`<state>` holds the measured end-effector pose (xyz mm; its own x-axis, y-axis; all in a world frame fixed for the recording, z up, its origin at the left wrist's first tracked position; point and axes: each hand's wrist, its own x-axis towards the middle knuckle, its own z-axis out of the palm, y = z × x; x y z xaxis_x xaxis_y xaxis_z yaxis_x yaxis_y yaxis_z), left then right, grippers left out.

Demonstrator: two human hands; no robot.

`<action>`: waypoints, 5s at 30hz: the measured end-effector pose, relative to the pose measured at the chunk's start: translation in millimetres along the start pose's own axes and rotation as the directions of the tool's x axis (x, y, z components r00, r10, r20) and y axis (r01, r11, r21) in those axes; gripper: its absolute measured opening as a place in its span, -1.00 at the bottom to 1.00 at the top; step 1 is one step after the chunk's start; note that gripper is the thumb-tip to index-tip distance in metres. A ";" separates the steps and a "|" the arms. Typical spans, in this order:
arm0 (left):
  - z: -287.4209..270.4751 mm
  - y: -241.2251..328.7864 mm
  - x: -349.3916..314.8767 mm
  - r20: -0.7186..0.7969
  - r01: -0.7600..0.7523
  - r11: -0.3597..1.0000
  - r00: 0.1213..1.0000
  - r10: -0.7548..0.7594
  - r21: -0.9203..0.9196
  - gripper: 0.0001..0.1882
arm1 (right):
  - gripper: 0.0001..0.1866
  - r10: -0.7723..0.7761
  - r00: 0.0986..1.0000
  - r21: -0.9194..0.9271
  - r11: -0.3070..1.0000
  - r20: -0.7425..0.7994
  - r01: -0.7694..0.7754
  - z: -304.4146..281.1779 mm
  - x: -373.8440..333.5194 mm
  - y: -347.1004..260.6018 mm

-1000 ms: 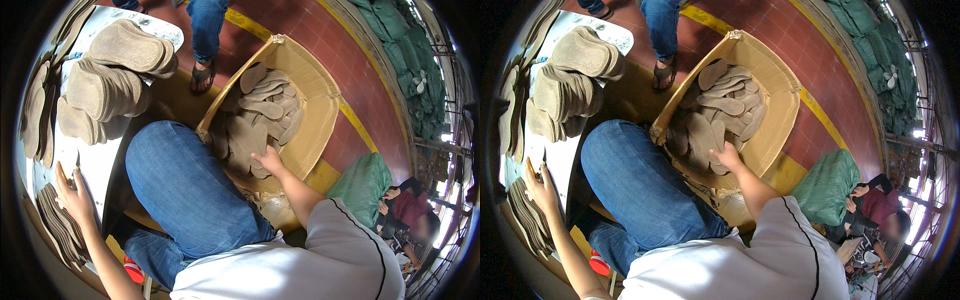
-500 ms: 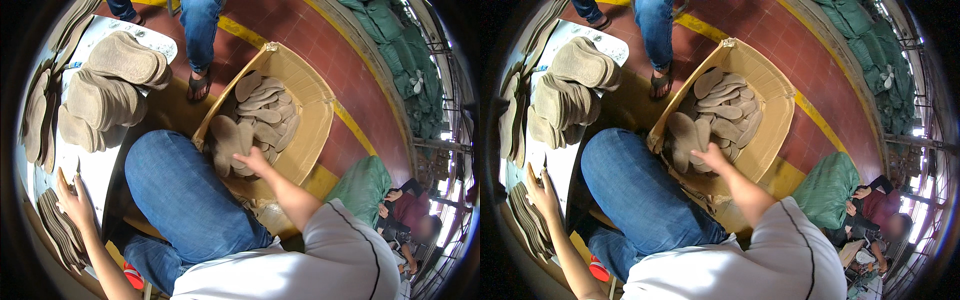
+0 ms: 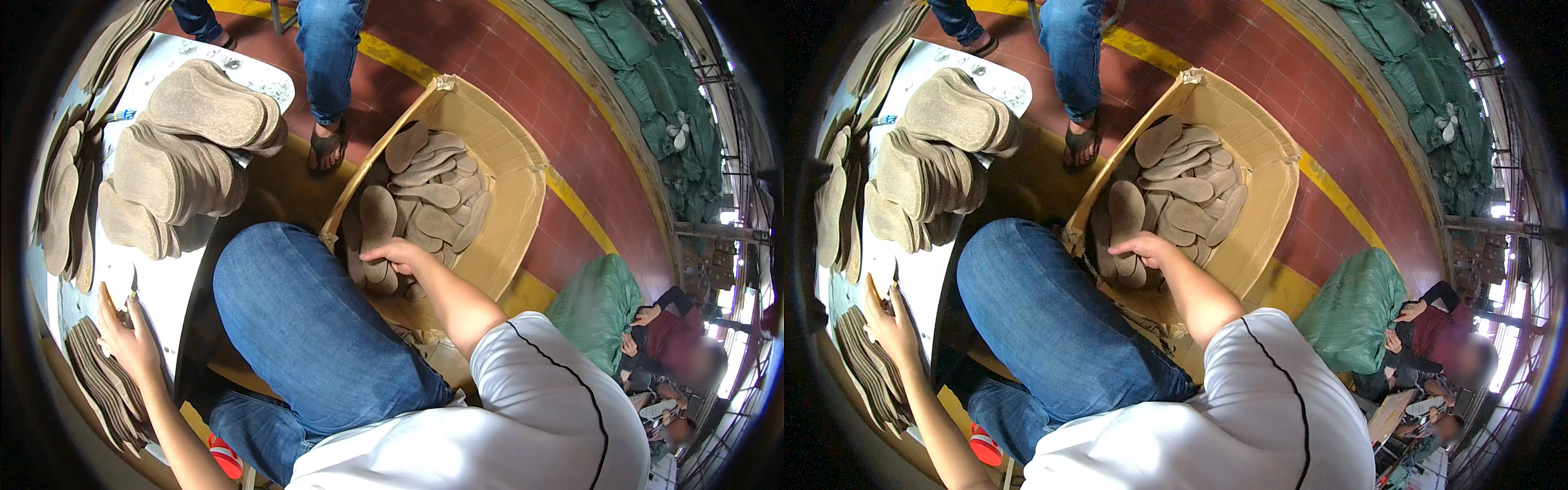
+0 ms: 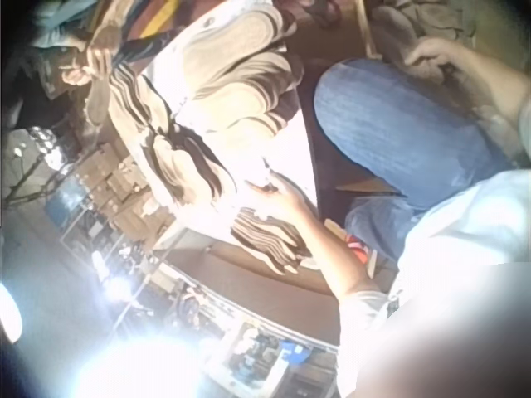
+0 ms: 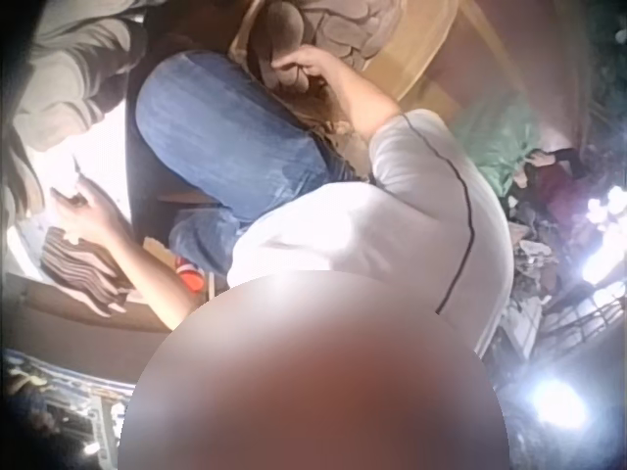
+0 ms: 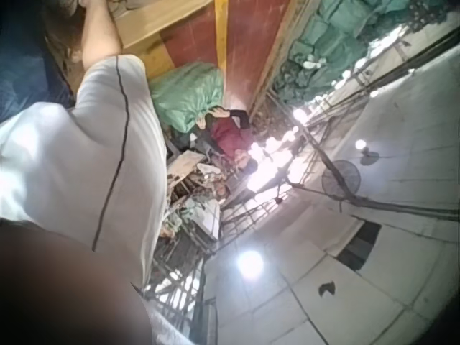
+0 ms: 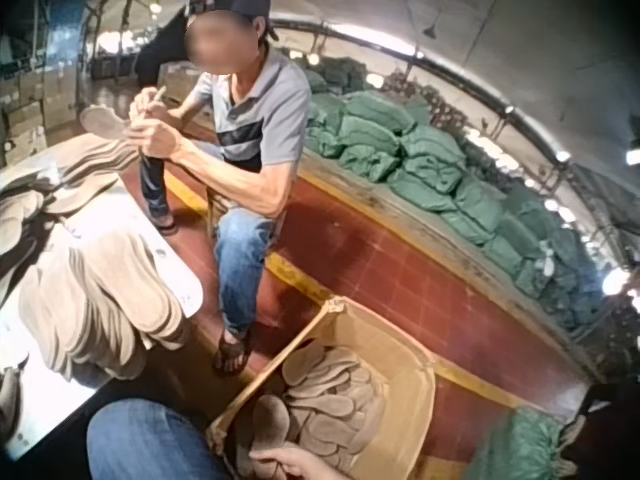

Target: The person repeatedly picks brown shoe insoles from a cardboard box, aligns them in hand, and stacks them on a metal table. Another worker across the table trims insoles with a knife. The camera wearer continues to gather and stack insoles throughout the clip.

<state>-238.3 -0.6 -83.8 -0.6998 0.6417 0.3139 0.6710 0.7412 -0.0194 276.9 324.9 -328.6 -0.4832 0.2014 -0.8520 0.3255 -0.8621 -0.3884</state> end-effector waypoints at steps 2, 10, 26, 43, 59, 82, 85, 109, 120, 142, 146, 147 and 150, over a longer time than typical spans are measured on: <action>-1.1 0.7 0.0 0.012 0.009 0.997 1.000 -0.008 -0.076 -0.28 | -0.28 -0.005 0.994 -0.121 0.993 -0.105 -0.008 10.7 10.9 -0.7; -2.0 4.9 -2.3 -0.006 0.003 0.998 1.000 -0.003 -0.067 -0.28 | -0.33 -0.294 0.885 -0.387 0.911 -0.360 0.145 16.8 0.3 37.3; -2.0 1.7 -1.2 0.022 -0.006 0.999 1.000 0.007 -0.041 -0.30 | 0.04 -0.343 0.828 -0.294 0.928 -0.443 0.227 0.9 -7.9 25.4; 0.7 2.7 -1.2 -0.018 -0.011 0.996 1.000 0.010 -0.089 -0.28 | -0.24 -0.327 0.837 -0.118 0.944 -0.439 0.307 21.6 -4.4 25.2; 1.5 -1.8 0.7 -0.009 -0.026 0.993 1.000 0.025 -0.113 -0.28 | 0.49 -0.371 0.753 -0.754 0.610 -0.544 -0.244 -102.9 -40.1 -41.2; -7.8 16.1 1.3 -0.016 -0.003 1.000 1.000 0.002 -0.018 -0.28 | 0.23 -0.581 0.697 -0.887 0.425 -0.421 -0.181 -28.8 -77.4 -36.9; -8.3 18.2 0.5 -0.049 -0.002 1.000 0.999 0.003 0.027 -0.27 | 0.12 -0.681 0.667 -0.947 0.296 -0.302 -0.126 3.3 -96.2 -15.6; -162.7 143.2 -74.8 0.029 0.160 -0.301 0.917 0.398 -0.940 -0.28 | 0.16 -0.748 0.477 -0.393 0.309 0.462 0.866 204.9 -458.9 -153.7; -118.3 121.7 -187.6 0.337 0.590 -0.771 0.795 0.504 -0.239 0.28 | 0.17 -0.667 0.367 -0.606 -0.160 0.648 0.779 341.6 -304.2 -69.2; -92.9 142.8 -199.2 0.300 0.463 -0.887 0.846 0.440 -0.003 0.29 | -0.16 -0.756 0.188 -0.604 -0.319 0.627 0.730 296.4 -349.5 -68.1; -101.6 142.2 -194.8 0.336 0.455 -0.886 0.850 0.405 -0.083 0.29 | -0.16 -0.720 0.169 -0.554 -0.340 0.673 0.760 304.5 -365.5 -81.7; -104.8 144.3 -193.4 0.353 0.452 -0.887 0.849 0.393 -0.099 0.29 | -0.19 -0.656 0.170 -0.554 -0.438 0.736 0.708 306.8 -373.8 -87.4; -110.4 147.3 -186.3 0.297 0.454 -0.891 0.849 0.437 0.016 0.24 | -0.29 -0.290 0.119 -0.307 -0.787 0.950 0.536 322.7 -388.8 -115.7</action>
<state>18.0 -32.7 -40.3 -0.3732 0.9274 -0.0242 -0.9193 -0.3662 0.1441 164.8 196.2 160.8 -0.9238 -0.1676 0.3442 -0.2649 0.9289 -0.2587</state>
